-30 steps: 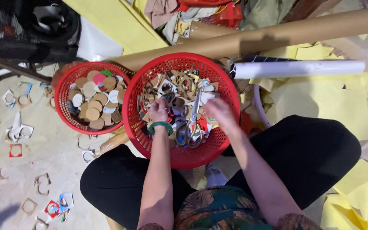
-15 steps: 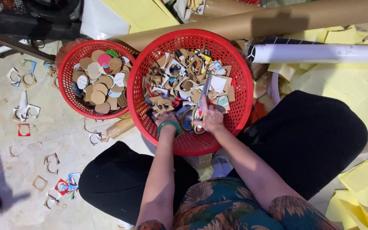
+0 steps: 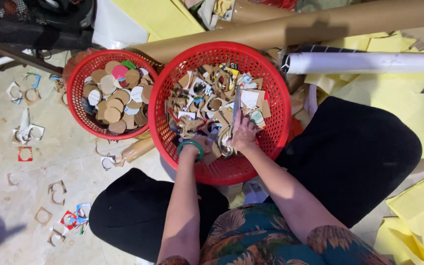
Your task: Cutting cardboard circles, rolling holographic paper into yellow liners, and sealing cardboard tubes with tape.
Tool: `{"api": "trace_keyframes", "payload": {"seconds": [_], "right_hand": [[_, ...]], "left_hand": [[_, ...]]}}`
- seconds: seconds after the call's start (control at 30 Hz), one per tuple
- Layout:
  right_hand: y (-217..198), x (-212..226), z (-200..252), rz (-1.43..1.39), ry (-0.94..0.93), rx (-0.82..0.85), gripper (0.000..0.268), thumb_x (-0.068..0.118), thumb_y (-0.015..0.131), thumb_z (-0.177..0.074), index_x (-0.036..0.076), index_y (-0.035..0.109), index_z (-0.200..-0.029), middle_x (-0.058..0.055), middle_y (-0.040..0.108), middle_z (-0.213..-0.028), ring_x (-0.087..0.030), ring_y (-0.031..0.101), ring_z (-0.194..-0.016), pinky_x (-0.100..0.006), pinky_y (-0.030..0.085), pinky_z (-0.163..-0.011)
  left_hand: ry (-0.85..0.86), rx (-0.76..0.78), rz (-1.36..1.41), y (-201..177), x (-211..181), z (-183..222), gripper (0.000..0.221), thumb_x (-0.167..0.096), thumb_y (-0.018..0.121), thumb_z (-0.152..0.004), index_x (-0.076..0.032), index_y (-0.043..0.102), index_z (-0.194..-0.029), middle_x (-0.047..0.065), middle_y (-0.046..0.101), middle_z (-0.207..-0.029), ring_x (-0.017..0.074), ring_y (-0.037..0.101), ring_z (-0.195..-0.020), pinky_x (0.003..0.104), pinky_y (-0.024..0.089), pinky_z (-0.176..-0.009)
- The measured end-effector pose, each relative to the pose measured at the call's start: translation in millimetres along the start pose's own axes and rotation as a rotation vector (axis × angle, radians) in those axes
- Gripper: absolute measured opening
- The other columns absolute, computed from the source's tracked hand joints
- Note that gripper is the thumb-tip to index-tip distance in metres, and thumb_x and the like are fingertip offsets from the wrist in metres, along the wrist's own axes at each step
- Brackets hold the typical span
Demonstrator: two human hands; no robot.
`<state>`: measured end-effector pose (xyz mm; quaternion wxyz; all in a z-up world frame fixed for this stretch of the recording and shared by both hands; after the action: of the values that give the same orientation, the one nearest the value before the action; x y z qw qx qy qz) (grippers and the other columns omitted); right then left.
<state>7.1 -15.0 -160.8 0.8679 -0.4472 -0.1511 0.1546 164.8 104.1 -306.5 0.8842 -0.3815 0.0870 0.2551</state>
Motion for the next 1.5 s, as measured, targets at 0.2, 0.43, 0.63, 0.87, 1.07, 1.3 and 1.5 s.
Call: {"api": "trace_keyframes", "payload": {"seconds": [0.2, 0.43, 0.63, 0.87, 1.07, 1.3, 1.5], "right_hand": [[31, -59, -25, -0.327, -0.068, 0.042, 0.102, 0.038, 0.089, -0.072, 0.003, 0.033, -0.149, -0.022, 0.053, -0.135, -0.038, 0.056, -0.124, -0.044, 0.046, -0.109], [-50, -41, 34, -1.672, -0.252, 0.476, 0.058, 0.024, 0.07, -0.09, 0.013, 0.052, -0.144, -0.01, 0.066, -0.117, -0.026, 0.069, -0.103, -0.047, 0.056, -0.096], [-31, -60, 48, -1.876, -0.366, 0.67, 0.057, 0.049, 0.059, -0.1, 0.011, 0.051, -0.141, -0.012, 0.067, -0.106, -0.025, 0.071, -0.09, -0.045, 0.06, -0.082], [-80, -43, 99, -1.685, -0.641, 0.312, 0.088, 0.065, 0.064, -0.095, 0.009, 0.039, -0.158, -0.014, 0.058, -0.132, -0.025, 0.06, -0.112, -0.04, 0.051, -0.093], [-71, -43, 86, -1.462, -0.675, 0.244, 0.119, 0.07, 0.076, -0.078, 0.005, 0.021, -0.161, -0.015, 0.046, -0.152, -0.027, 0.047, -0.14, -0.04, 0.041, -0.113], [-82, -33, 94, -1.471, -0.655, 0.156, 0.13, 0.078, 0.074, -0.073, 0.008, 0.016, -0.165, -0.008, 0.054, -0.139, -0.017, 0.055, -0.118, -0.032, 0.047, -0.1], [-79, -40, 91, -1.48, -0.601, 0.118, 0.124, 0.075, 0.075, -0.073, 0.005, 0.028, -0.164, -0.002, 0.056, -0.106, -0.009, 0.051, -0.082, -0.023, 0.043, -0.067]], "left_hand": [[0.046, -0.282, 0.645, -103, -39, 49, 0.043, -0.037, 0.079, -0.085, -0.003, 0.071, -0.109, 0.015, 0.077, -0.1, 0.0261, 0.074, -0.091, 0.036, 0.058, -0.086], [0.426, -0.456, 1.8, -179, -106, 102, 0.03, -0.007, 0.074, -0.09, 0.0, 0.064, -0.118, 0.009, 0.075, -0.103, 0.016, 0.072, -0.085, 0.03, 0.059, -0.073], [0.639, -0.66, 1.914, -215, -141, 118, 0.033, -0.004, 0.064, -0.098, -0.004, 0.056, -0.131, 0.012, 0.071, -0.119, 0.0201, 0.074, -0.098, 0.033, 0.062, -0.083], [0.597, -0.693, 1.919, -210, -147, 103, 0.041, -0.003, 0.065, -0.098, -0.004, 0.055, -0.137, 0.011, 0.07, -0.118, 0.0214, 0.072, -0.099, 0.04, 0.065, -0.076], [0.58, -0.665, 1.798, -209, -153, 109, 0.038, -0.005, 0.065, -0.1, -0.003, 0.056, -0.137, 0.009, 0.071, -0.116, 0.0181, 0.071, -0.096, 0.036, 0.065, -0.075], [0.584, -0.601, 1.761, -209, -154, 112, 0.037, -0.006, 0.065, -0.1, -0.001, 0.056, -0.136, 0.01, 0.07, -0.117, 0.0187, 0.071, -0.097, 0.036, 0.065, -0.077], [0.6, -0.506, 1.844, -212, -151, 117, 0.033, -0.007, 0.065, -0.099, -0.005, 0.056, -0.131, 0.009, 0.07, -0.116, 0.02, 0.072, -0.097, 0.037, 0.067, -0.077]]}}
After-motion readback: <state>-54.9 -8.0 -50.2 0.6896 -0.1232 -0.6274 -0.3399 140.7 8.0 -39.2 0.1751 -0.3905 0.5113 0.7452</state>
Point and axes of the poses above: each hand's wrist, its own z-axis away from the middle knuckle, its own y-axis out of the palm, x = y × z, the point moved 6 cm from there along -z, towards the middle knuckle
